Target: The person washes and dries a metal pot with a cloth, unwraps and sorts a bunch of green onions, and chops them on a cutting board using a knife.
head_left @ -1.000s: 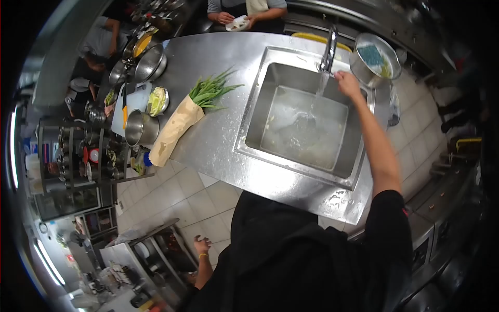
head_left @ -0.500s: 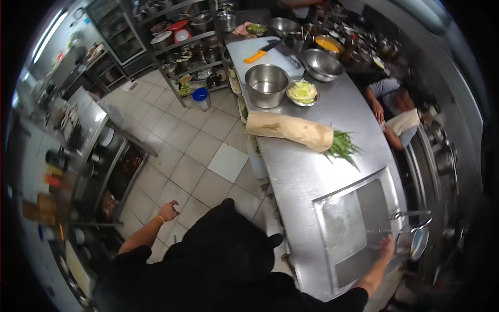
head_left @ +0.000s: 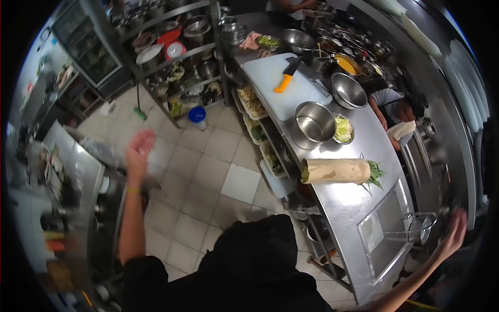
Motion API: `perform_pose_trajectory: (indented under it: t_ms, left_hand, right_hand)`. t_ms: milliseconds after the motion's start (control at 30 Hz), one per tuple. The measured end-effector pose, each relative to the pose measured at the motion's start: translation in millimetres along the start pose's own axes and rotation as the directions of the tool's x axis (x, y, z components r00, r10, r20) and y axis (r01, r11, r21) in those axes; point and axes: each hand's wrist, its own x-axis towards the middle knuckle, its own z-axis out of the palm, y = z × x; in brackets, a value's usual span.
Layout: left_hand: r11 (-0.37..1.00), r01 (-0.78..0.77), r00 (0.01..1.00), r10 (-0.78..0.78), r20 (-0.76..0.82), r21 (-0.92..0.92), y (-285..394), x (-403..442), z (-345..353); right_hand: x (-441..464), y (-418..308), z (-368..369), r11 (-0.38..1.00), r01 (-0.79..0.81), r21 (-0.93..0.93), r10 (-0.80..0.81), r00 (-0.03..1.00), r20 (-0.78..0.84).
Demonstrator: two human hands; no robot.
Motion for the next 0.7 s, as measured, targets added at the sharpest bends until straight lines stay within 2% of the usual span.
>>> perform_pose_trajectory:
  t_ms: [33,67,100,133,200,233,300,367,467,633,700]
  left_hand:
    - [0.952,-0.245,0.967,0.253,0.023,-0.183,72,49,-12]
    - [0.802,-0.594,0.804,0.595,0.003,0.062,156,82,-17]
    - [0.635,-0.732,0.662,0.749,-0.036,-0.248,213,108,-14]
    - [0.441,-0.838,0.475,0.879,-0.032,-0.321,258,120,-16]
    - [0.111,-0.915,0.116,0.993,0.012,-0.387,323,126,-14]
    - [0.022,-0.91,0.003,0.999,0.046,-0.413,342,130,-8]
    - [-0.07,-0.885,-0.141,0.983,0.12,-0.461,367,140,2]
    - [-0.106,-0.871,-0.212,0.962,0.173,-0.48,379,151,9]
    - [-0.099,-0.865,-0.249,0.936,0.249,-0.493,381,167,22]
    - [0.012,-0.859,-0.156,0.946,0.286,-0.511,346,229,28]
    - [0.023,-0.843,-0.152,0.948,0.278,-0.538,325,259,30]
  right_hand:
    - [20,-56,31,0.991,0.137,-0.004,-0.137,0.991,0.008]
    - [35,-111,62,0.937,0.321,0.134,-0.322,0.947,-0.019]
    - [51,-167,93,0.832,0.488,0.265,-0.494,0.868,-0.045]
    - [61,-204,121,0.758,0.576,0.305,-0.598,0.801,-0.025]
    - [73,-230,172,0.715,0.623,0.316,-0.664,0.748,0.027]
    - [82,-238,206,0.711,0.624,0.322,-0.674,0.736,0.062]
    - [103,-240,282,0.738,0.596,0.316,-0.658,0.74,0.14]
    - [118,-234,353,0.775,0.562,0.288,-0.625,0.75,0.219]
    - [125,-215,439,0.84,0.479,0.255,-0.541,0.773,0.331]
    - [130,-200,501,0.921,0.361,0.144,-0.385,0.794,0.47]
    - [130,-197,510,0.941,0.326,0.087,-0.326,0.807,0.492]
